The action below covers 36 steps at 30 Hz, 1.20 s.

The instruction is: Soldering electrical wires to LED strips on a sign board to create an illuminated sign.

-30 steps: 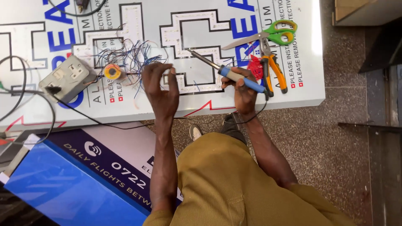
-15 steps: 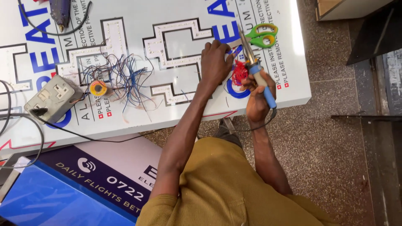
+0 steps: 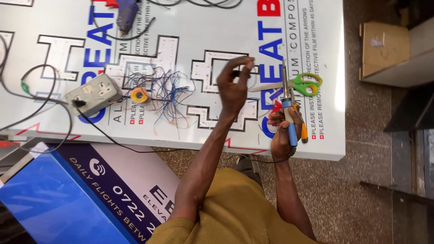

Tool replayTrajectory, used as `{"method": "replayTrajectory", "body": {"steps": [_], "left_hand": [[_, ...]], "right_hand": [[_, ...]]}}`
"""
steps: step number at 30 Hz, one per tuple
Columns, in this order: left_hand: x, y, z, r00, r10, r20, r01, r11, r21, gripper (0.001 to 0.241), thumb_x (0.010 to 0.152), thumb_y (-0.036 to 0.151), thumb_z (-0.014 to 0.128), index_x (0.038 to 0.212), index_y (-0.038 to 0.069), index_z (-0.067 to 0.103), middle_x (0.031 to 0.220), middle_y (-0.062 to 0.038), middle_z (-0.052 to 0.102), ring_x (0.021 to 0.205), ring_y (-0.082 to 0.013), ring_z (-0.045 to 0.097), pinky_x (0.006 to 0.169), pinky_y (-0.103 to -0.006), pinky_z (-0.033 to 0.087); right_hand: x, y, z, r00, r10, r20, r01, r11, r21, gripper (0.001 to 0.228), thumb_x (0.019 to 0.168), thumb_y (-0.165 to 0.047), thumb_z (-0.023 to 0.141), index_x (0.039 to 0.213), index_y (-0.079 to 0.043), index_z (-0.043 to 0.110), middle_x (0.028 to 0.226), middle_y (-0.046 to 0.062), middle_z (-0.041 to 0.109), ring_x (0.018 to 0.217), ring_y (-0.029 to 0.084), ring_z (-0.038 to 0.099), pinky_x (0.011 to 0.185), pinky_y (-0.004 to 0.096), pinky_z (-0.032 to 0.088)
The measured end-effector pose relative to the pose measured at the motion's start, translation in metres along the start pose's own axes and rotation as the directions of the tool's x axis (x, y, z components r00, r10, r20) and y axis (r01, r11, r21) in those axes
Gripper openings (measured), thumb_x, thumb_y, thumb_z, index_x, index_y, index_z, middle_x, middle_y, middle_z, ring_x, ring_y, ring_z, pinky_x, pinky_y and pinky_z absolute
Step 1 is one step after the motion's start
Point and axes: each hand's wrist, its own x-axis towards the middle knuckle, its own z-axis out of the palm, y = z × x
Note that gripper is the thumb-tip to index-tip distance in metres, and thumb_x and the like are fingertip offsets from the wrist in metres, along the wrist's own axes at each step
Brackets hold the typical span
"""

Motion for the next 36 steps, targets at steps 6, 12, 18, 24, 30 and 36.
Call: {"method": "replayTrajectory", "body": {"steps": [6,12,18,24,30,36], "left_hand": [[0.019,0.050,-0.081,0.997,-0.017,-0.074,0.012,0.998,-0.063,0.014,0.110,0.016,0.083,0.118,0.007,0.077,0.102,-0.010,0.084,0.095,-0.0145,0.080,0.073,-0.0250,0.066],[-0.018,0.057,-0.160,0.965,-0.263,-0.020,0.263,0.965,0.001,0.044,0.102,0.013,0.091,0.134,0.003,0.064,0.093,-0.016,0.082,0.075,-0.0126,0.074,0.072,-0.0264,0.061],[-0.053,0.053,-0.203,0.939,-0.335,-0.076,0.342,0.932,0.116,0.024,0.101,0.013,0.092,0.108,0.003,0.071,0.090,-0.017,0.083,0.072,-0.0117,0.073,0.068,-0.0265,0.060],[-0.073,0.044,-0.224,0.936,-0.347,-0.059,0.351,0.915,0.200,0.017,0.102,0.013,0.091,0.112,0.003,0.082,0.094,-0.014,0.082,0.085,-0.0138,0.074,0.075,-0.0316,0.061],[-0.078,0.052,-0.219,0.972,-0.231,-0.039,0.228,0.892,0.391,0.013,0.109,0.009,0.081,0.121,0.009,0.084,0.098,-0.013,0.079,0.092,-0.0188,0.072,0.087,-0.0397,0.060],[-0.088,0.029,-0.218,0.975,-0.204,-0.092,0.224,0.893,0.390,0.015,0.108,0.012,0.084,0.121,0.004,0.082,0.094,-0.012,0.079,0.089,-0.0160,0.069,0.082,-0.0372,0.059]], "right_hand": [[-0.011,-0.001,0.039,0.998,0.015,0.055,-0.018,0.998,0.063,0.053,0.119,-0.029,0.059,0.154,0.011,0.052,0.134,0.030,0.062,0.109,0.040,0.076,0.078,0.043,0.071],[-0.034,0.012,0.073,0.984,0.129,0.126,-0.154,0.964,0.217,0.053,0.118,-0.033,0.059,0.153,0.007,0.055,0.127,0.028,0.064,0.104,0.039,0.078,0.075,0.041,0.069],[-0.041,0.014,0.096,0.923,0.280,0.266,-0.365,0.857,0.363,0.055,0.119,-0.041,0.058,0.155,0.000,0.056,0.122,0.023,0.070,0.103,0.032,0.080,0.077,0.037,0.070],[-0.037,0.016,0.091,0.906,0.349,0.240,-0.420,0.811,0.407,0.055,0.116,-0.045,0.062,0.152,-0.004,0.057,0.112,0.021,0.076,0.095,0.028,0.082,0.075,0.035,0.070],[-0.039,0.022,0.082,0.915,0.347,0.204,-0.400,0.847,0.352,0.054,0.116,-0.044,0.061,0.144,0.002,0.058,0.098,0.025,0.077,0.085,0.031,0.084,0.069,0.035,0.070],[-0.045,0.021,0.066,0.919,0.353,0.177,-0.393,0.865,0.312,0.054,0.115,-0.043,0.062,0.140,0.004,0.060,0.091,0.027,0.076,0.080,0.031,0.083,0.070,0.037,0.070]]}}
